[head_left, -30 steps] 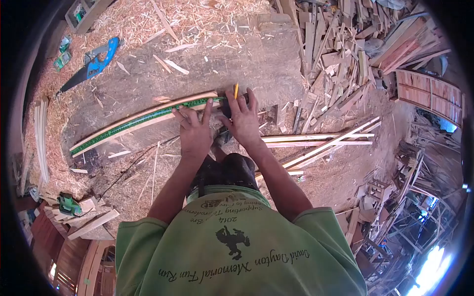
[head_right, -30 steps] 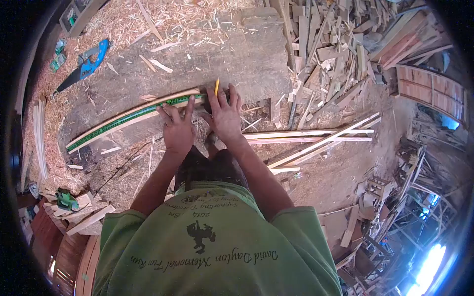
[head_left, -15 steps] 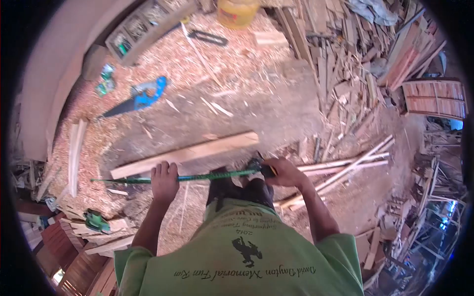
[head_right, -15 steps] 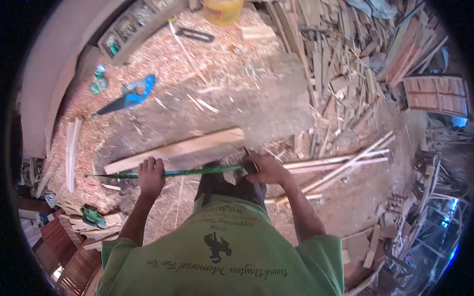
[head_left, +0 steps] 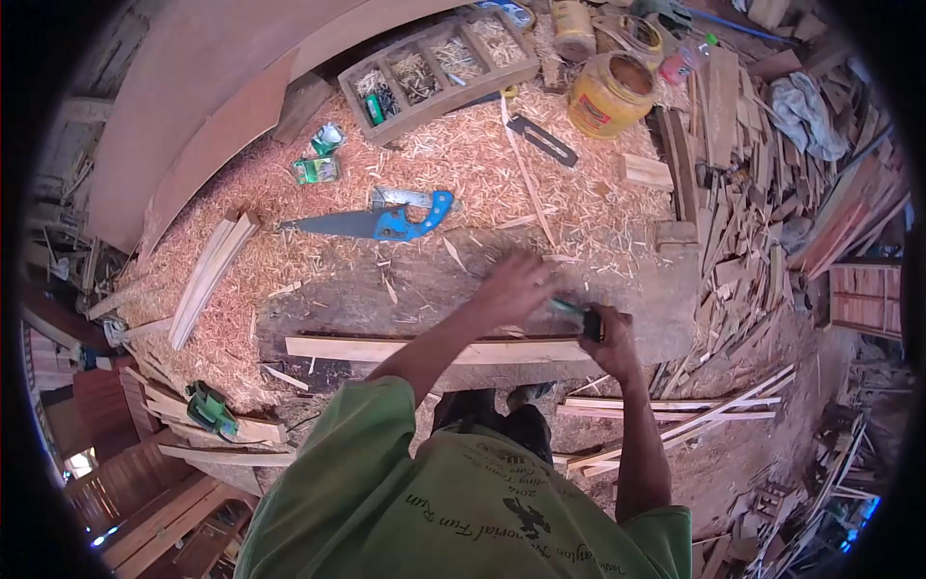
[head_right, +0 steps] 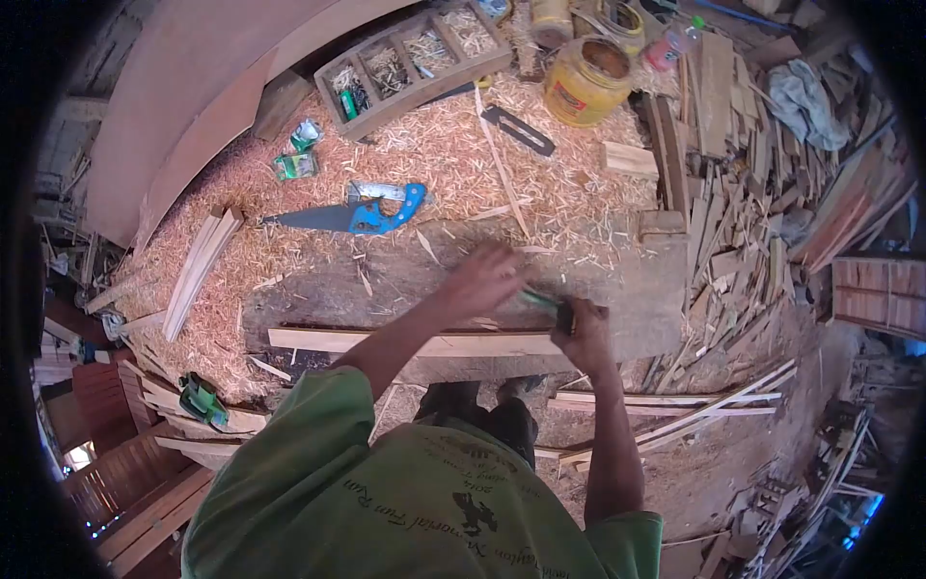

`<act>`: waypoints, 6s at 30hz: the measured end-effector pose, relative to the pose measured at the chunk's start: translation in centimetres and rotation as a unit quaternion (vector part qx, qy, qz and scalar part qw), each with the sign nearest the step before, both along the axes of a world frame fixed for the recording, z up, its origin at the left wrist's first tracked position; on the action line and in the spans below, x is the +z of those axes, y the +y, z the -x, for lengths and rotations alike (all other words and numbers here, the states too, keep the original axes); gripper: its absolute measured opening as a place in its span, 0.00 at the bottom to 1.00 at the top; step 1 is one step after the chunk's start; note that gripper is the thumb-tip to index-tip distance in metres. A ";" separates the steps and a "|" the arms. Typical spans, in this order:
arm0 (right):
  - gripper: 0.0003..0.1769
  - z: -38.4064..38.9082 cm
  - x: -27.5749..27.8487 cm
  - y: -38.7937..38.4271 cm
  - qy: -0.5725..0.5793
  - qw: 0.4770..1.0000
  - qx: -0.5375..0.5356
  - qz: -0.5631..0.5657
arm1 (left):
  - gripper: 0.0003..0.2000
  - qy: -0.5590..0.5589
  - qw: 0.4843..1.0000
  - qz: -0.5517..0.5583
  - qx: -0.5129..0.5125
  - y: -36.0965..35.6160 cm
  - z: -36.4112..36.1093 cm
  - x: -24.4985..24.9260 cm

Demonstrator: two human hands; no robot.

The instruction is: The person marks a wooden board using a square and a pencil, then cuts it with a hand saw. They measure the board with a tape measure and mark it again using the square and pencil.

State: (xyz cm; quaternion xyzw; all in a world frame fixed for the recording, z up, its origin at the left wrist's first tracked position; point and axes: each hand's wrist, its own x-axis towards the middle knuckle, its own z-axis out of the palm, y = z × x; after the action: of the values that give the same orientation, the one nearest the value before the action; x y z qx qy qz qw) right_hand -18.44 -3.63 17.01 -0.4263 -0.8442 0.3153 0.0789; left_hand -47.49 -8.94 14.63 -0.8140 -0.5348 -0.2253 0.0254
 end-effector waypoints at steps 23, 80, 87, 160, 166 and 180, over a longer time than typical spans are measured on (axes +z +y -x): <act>0.37 -9.0 -2.1 -3.5 -0.023 0.961 -0.238 -0.139 | 0.25 -0.015 0.809 0.203 0.551 -1.3 29.5 -2.8; 0.10 -7.3 -10.0 -11.1 0.383 0.710 -0.357 0.470 | 0.38 -0.147 0.966 0.174 0.123 -9.7 -17.5 -5.8; 0.10 -7.7 -10.6 -10.7 0.363 0.732 -0.333 0.470 | 0.39 -0.151 0.968 0.159 0.124 -9.8 -17.5 -6.3; 0.14 -2.4 -5.9 1.1 -0.107 0.992 0.049 -0.049 | 0.19 -0.462 0.711 0.259 0.462 -17.5 -0.2 -1.3; 0.16 -4.2 -9.2 2.4 -0.068 0.996 0.040 -0.038 | 0.19 -0.445 0.715 0.237 0.484 -16.7 -0.5 -1.7; 0.19 -2.2 -8.1 1.2 0.045 0.987 -0.142 0.064 | 0.17 -0.433 0.751 0.170 0.468 -14.1 0.3 -0.8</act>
State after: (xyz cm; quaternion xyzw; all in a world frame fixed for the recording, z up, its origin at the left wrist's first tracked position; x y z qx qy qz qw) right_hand -16.21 -2.43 8.95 -0.5314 -0.7490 0.3727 0.1334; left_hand -47.83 -23.06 13.83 -0.2679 -0.8320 -0.4193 -0.2452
